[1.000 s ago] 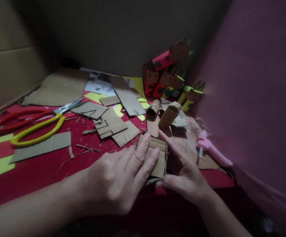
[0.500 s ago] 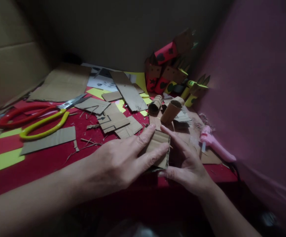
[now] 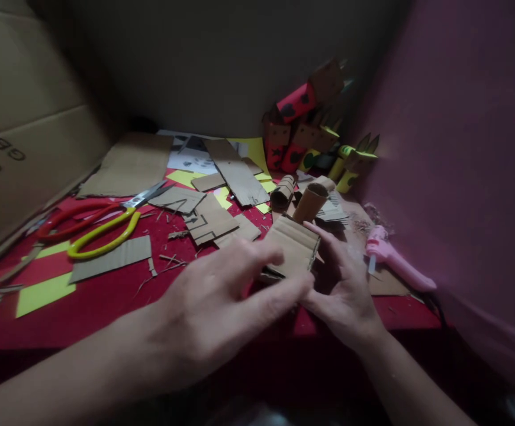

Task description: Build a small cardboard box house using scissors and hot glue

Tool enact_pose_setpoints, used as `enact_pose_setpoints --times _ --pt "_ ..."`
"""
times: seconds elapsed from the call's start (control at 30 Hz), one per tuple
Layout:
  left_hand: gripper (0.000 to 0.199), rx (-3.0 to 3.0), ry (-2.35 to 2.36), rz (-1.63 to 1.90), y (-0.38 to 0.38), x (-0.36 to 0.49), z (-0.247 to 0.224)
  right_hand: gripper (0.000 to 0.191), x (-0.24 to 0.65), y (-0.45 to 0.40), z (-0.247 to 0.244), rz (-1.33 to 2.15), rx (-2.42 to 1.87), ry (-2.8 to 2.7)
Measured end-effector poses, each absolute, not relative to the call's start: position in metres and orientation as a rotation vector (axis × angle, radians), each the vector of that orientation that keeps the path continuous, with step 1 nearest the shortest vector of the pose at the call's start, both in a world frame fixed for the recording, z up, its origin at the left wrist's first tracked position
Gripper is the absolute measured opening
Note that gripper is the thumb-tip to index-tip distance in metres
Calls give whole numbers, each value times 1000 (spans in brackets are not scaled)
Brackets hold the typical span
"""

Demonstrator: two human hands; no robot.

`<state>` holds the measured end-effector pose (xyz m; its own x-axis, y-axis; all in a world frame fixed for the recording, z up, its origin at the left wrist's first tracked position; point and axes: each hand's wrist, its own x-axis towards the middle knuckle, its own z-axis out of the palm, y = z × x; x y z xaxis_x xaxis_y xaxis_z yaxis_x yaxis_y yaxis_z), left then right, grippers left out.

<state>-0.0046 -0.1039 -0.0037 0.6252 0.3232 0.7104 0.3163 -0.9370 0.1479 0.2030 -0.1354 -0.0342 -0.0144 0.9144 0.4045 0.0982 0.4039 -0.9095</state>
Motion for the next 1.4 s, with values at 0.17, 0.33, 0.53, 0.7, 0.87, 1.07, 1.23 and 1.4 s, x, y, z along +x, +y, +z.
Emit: enact_pose_setpoints --times 0.17,0.33,0.53,0.7,0.87,1.07,1.23,1.4 --pt "18 2906 260 1370 -108 15 -6 78 202 -135 -37 770 -1009 -1477" --pt "16 2617 316 1279 -123 8 7 72 201 -136 -36 708 -1073 -1415" --pt "6 2426 675 1247 -128 -8 12 70 200 -137 -34 774 -1010 -1278" --pt "23 2588 712 1350 -125 9 1 71 197 -137 -40 655 -1019 -1318" --pt "11 2626 677 1418 -129 27 -2 75 198 -139 -45 357 -1057 -1414" --pt "14 2566 552 1336 -132 32 1 74 200 -141 -44 316 -1051 -1439" --pt "15 2476 300 1102 -136 20 9 82 204 -141 -48 394 -1065 -1418" --pt "9 2400 511 939 -127 -4 30 84 205 -143 -51 507 -1035 -1385"
